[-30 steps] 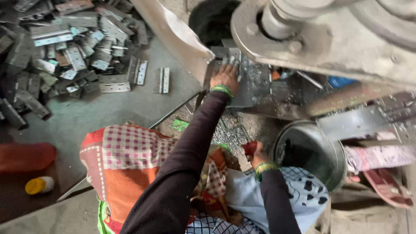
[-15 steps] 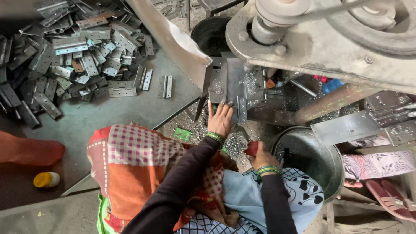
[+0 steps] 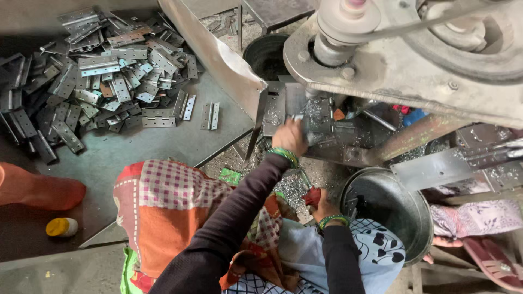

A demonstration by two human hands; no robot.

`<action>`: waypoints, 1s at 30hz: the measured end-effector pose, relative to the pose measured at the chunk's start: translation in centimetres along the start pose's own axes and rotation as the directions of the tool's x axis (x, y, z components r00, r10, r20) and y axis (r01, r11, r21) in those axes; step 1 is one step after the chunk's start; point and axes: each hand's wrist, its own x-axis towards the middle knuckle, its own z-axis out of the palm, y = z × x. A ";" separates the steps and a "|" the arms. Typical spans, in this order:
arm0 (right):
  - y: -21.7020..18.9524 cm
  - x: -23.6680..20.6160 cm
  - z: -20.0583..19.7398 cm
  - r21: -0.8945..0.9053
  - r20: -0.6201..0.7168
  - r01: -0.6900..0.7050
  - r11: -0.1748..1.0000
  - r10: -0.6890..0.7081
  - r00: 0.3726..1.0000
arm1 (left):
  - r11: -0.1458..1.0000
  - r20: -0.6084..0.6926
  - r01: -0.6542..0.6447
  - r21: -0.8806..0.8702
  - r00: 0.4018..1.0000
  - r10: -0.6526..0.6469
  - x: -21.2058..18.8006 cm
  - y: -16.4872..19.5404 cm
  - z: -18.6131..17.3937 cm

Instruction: The person repeatedly places small metal plates into a press machine, operates the lever to stamp them, and removes the finished pieces. The person handles the plates one at a time and accumulates the finished parts in a pile.

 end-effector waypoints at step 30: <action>-4.0 -1.5 -5.7 -0.171 0.120 -0.155 0.973 0.176 0.977 | 0.977 -0.264 -0.060 0.206 0.958 0.115 0.4 -4.7 4.9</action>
